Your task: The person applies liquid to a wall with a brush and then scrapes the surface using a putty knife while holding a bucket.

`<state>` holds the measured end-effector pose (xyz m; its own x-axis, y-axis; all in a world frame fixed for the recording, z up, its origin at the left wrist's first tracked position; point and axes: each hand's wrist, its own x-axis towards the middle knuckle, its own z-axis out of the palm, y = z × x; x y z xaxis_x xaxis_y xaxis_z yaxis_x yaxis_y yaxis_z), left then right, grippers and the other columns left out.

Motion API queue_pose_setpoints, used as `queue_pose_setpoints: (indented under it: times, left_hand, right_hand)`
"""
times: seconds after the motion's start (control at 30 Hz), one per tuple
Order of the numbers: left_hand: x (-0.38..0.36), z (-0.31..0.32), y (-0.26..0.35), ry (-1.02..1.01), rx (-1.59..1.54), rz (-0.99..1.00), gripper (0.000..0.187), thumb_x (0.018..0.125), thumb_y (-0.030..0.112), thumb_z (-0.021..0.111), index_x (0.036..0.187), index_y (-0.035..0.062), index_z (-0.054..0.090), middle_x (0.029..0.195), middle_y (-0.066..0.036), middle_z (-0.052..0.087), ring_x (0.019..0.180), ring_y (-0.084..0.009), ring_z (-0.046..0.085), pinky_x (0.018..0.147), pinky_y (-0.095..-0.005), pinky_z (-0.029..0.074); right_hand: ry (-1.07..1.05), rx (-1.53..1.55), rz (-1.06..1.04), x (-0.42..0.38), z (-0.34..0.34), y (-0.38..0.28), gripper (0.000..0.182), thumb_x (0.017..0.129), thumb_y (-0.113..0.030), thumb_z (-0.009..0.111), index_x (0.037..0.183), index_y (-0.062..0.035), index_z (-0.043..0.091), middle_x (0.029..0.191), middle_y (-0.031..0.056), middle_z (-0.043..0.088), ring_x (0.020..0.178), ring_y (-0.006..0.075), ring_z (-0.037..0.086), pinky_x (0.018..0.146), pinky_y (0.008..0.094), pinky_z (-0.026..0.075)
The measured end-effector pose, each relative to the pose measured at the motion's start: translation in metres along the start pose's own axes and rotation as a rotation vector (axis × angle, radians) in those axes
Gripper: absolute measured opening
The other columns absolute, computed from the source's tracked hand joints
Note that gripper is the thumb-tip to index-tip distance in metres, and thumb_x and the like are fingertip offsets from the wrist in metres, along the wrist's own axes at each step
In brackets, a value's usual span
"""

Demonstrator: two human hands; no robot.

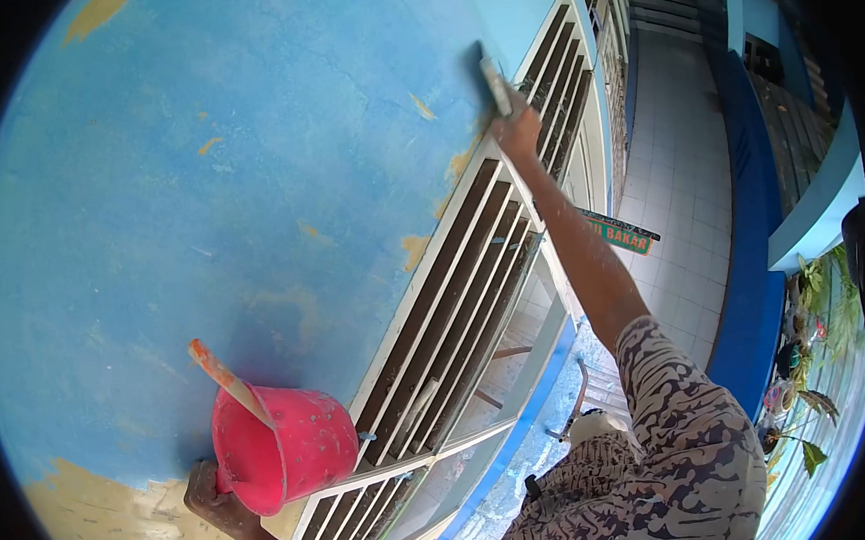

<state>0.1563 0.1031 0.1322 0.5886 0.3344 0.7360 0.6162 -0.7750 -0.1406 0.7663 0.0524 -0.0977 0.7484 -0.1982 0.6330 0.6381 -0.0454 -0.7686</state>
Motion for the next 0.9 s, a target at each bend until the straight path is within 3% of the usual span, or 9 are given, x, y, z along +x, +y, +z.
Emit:
queue_pose_setpoints:
  times: [0.17, 0.23, 0.27, 0.37, 0.5, 0.6, 0.73, 0.83, 0.9]
  left_hand:
    - [0.003, 0.001, 0.007, 0.025, 0.032, -0.022, 0.055, 0.075, 0.046, 0.073, 0.062, 0.0051, 0.039, 0.056, -0.006, 0.033, 0.048, -0.0232, 0.036, 0.047, -0.0379, 0.022]
    - [0.002, 0.0, 0.002, 0.014, 0.01, -0.043, 0.057, 0.075, 0.049, 0.074, 0.062, 0.0049, 0.04, 0.055, -0.006, 0.034, 0.047, -0.023, 0.037, 0.047, -0.0382, 0.023]
    - [0.003, -0.001, 0.004, 0.003, -0.007, -0.041, 0.047, 0.072, 0.033, 0.072, 0.062, 0.0042, 0.037, 0.056, -0.007, 0.033, 0.049, -0.0228, 0.034, 0.048, -0.0377, 0.023]
    - [0.0, -0.001, -0.006, 0.009, -0.004, -0.009, 0.041, 0.07, 0.018, 0.072, 0.063, 0.0037, 0.034, 0.057, -0.008, 0.031, 0.05, -0.0224, 0.031, 0.05, -0.0372, 0.023]
    - [-0.001, 0.003, -0.004, 0.017, 0.046, 0.015, 0.042, 0.069, 0.019, 0.072, 0.063, 0.0039, 0.034, 0.057, -0.008, 0.031, 0.05, -0.0224, 0.031, 0.05, -0.0376, 0.023]
    - [-0.003, 0.004, -0.012, 0.022, 0.03, -0.001, 0.042, 0.07, 0.019, 0.071, 0.063, 0.0038, 0.033, 0.057, -0.008, 0.03, 0.05, -0.0225, 0.031, 0.049, -0.0378, 0.023]
    - [0.001, 0.003, 0.004, 0.035, -0.012, -0.016, 0.04, 0.07, 0.017, 0.07, 0.063, 0.0041, 0.033, 0.057, -0.008, 0.03, 0.05, -0.0221, 0.031, 0.049, -0.0379, 0.022]
    - [-0.004, 0.003, -0.004, 0.043, 0.048, -0.041, 0.051, 0.078, 0.043, 0.071, 0.06, 0.004, 0.042, 0.056, -0.007, 0.036, 0.048, -0.0234, 0.039, 0.047, -0.0384, 0.024]
    - [-0.002, 0.002, 0.001, 0.043, 0.054, -0.049, 0.049, 0.077, 0.04, 0.071, 0.061, 0.0042, 0.042, 0.056, -0.007, 0.036, 0.048, -0.0232, 0.039, 0.047, -0.0381, 0.024]
  right_hand:
    - [0.045, -0.029, -0.28, -0.034, -0.01, -0.026, 0.081, 0.063, 0.009, 0.058, 0.139, -0.016, 0.06, 0.116, 0.022, 0.071, 0.099, 0.0336, 0.073, 0.085, 0.0379, 0.058]
    - [-0.069, 0.023, 0.043, -0.002, 0.003, 0.002, 0.079, 0.063, 0.008, 0.059, 0.139, -0.0125, 0.06, 0.12, 0.0207, 0.068, 0.108, 0.0394, 0.066, 0.096, 0.0439, 0.052]
    - [-0.138, 0.0, 0.198, 0.024, -0.003, -0.001, 0.074, 0.066, 0.004, 0.061, 0.139, -0.0118, 0.06, 0.107, 0.0237, 0.071, 0.095, 0.0402, 0.07, 0.084, 0.0445, 0.055]
    - [-0.157, -0.048, 0.211, 0.022, -0.004, -0.013, 0.074, 0.066, -0.001, 0.063, 0.139, -0.0116, 0.059, 0.095, 0.027, 0.071, 0.085, 0.0408, 0.071, 0.078, 0.0456, 0.056]
    - [-0.058, 0.084, -0.16, -0.03, -0.012, -0.024, 0.083, 0.058, 0.009, 0.063, 0.139, -0.0126, 0.059, 0.131, 0.0215, 0.063, 0.119, 0.0374, 0.062, 0.104, 0.0424, 0.049]
    - [-0.205, -0.004, 0.155, 0.021, -0.014, -0.009, 0.078, 0.066, 0.004, 0.065, 0.142, -0.0135, 0.057, 0.099, 0.024, 0.073, 0.086, 0.0353, 0.073, 0.079, 0.041, 0.059]
    - [-0.155, 0.0, 0.086, 0.003, -0.01, -0.032, 0.077, 0.067, 0.002, 0.06, 0.142, -0.0125, 0.057, 0.074, 0.0229, 0.066, 0.059, 0.0327, 0.064, 0.059, 0.0417, 0.051]
    - [-0.193, 0.162, -0.136, -0.121, -0.034, -0.103, 0.072, 0.071, 0.006, 0.068, 0.141, -0.0058, 0.055, 0.138, 0.0193, 0.059, 0.13, 0.0334, 0.057, 0.108, 0.0429, 0.047]
    - [-0.42, 0.103, -0.278, -0.196, -0.054, -0.14, 0.082, 0.072, -0.006, 0.078, 0.148, -0.012, 0.048, 0.147, 0.0165, 0.053, 0.139, 0.0365, 0.046, 0.116, 0.051, 0.039]
